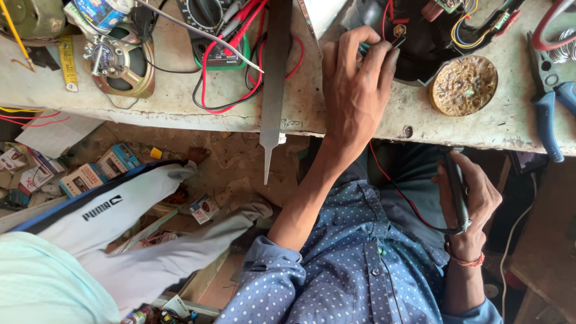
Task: The person cleans a soldering iron tip with pliers, then solders wires to a small circuit board inside a black housing. They use a soldering iron, pliers, and solder wire to attach and secure the connections.
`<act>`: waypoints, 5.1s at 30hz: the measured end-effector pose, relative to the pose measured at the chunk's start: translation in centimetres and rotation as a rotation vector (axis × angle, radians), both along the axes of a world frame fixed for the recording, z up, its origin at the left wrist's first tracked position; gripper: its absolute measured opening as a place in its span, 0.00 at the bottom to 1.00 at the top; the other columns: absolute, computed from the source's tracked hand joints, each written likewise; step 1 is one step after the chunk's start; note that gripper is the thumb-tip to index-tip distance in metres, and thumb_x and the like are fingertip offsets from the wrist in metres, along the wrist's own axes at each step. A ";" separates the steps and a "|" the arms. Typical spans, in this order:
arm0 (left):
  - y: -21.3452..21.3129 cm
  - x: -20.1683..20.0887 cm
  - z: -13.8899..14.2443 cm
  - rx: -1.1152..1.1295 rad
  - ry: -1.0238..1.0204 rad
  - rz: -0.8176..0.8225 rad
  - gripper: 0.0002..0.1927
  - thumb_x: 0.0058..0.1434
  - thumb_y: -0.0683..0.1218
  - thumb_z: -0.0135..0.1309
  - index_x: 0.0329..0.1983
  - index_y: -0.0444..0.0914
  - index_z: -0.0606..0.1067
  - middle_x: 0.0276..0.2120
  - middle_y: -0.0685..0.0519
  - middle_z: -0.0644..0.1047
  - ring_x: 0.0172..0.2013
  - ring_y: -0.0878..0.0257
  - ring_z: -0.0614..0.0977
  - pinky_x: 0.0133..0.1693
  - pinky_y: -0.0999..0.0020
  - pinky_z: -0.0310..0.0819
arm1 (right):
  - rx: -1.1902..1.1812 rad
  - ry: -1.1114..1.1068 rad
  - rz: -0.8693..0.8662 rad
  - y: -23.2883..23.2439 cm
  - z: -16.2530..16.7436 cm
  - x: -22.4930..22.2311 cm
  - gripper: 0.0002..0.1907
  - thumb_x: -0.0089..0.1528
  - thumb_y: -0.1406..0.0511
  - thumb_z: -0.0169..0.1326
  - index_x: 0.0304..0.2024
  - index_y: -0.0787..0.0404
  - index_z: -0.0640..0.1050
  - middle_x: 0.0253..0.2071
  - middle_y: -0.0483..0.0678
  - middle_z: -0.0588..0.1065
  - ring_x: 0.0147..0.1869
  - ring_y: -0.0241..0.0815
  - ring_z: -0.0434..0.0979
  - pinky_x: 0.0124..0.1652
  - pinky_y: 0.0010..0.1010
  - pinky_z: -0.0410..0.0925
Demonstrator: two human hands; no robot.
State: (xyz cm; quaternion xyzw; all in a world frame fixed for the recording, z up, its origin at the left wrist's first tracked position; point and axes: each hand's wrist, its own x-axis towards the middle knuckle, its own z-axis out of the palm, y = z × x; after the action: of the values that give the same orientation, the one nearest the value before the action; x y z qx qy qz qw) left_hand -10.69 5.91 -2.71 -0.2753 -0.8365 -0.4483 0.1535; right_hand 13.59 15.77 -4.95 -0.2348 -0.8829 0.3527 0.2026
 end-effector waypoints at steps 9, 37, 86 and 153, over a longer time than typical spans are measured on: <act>0.1 0.0 -0.1 -0.014 -0.012 0.002 0.08 0.67 0.43 0.62 0.47 0.38 0.78 0.49 0.57 0.69 0.44 0.57 0.69 0.50 0.62 0.66 | 0.009 -0.032 -0.005 0.0 0.4 0.1 0.12 0.71 0.76 0.62 0.56 0.69 0.77 0.41 0.56 0.79 0.41 0.41 0.83 0.40 0.26 0.72; -0.3 0.1 0.6 0.006 -0.021 -0.014 0.08 0.67 0.42 0.61 0.48 0.37 0.77 0.49 0.54 0.70 0.44 0.56 0.71 0.49 0.61 0.66 | 0.040 -0.008 0.008 0.3 0.1 0.1 0.13 0.70 0.75 0.62 0.56 0.68 0.76 0.39 0.55 0.79 0.40 0.42 0.83 0.40 0.27 0.72; -5.3 4.1 2.7 0.839 -1.201 -0.484 0.13 0.69 0.36 0.57 0.57 0.31 0.76 0.49 0.48 0.81 0.46 0.64 0.82 0.52 0.69 0.77 | 0.171 0.002 0.196 -3.1 11.5 -5.4 0.14 0.61 0.69 0.66 0.48 0.66 0.80 0.42 0.52 0.81 0.40 0.43 0.84 0.37 0.30 0.73; -3.3 3.5 0.0 0.334 -0.395 -0.411 0.06 0.75 0.45 0.52 0.46 0.38 0.73 0.42 0.55 0.76 0.41 0.62 0.80 0.40 0.69 0.75 | 0.772 -0.034 0.104 8.4 10.8 -11.5 0.20 0.65 0.69 0.61 0.58 0.66 0.71 0.52 0.54 0.72 0.57 0.51 0.72 0.53 0.39 0.67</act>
State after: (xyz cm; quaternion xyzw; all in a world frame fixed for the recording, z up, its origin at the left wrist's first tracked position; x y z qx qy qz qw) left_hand -7.17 2.63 -2.69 -0.3173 -0.6918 -0.6456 -0.0621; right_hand 2.12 24.21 5.81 -0.1020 -0.9646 0.0003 0.2430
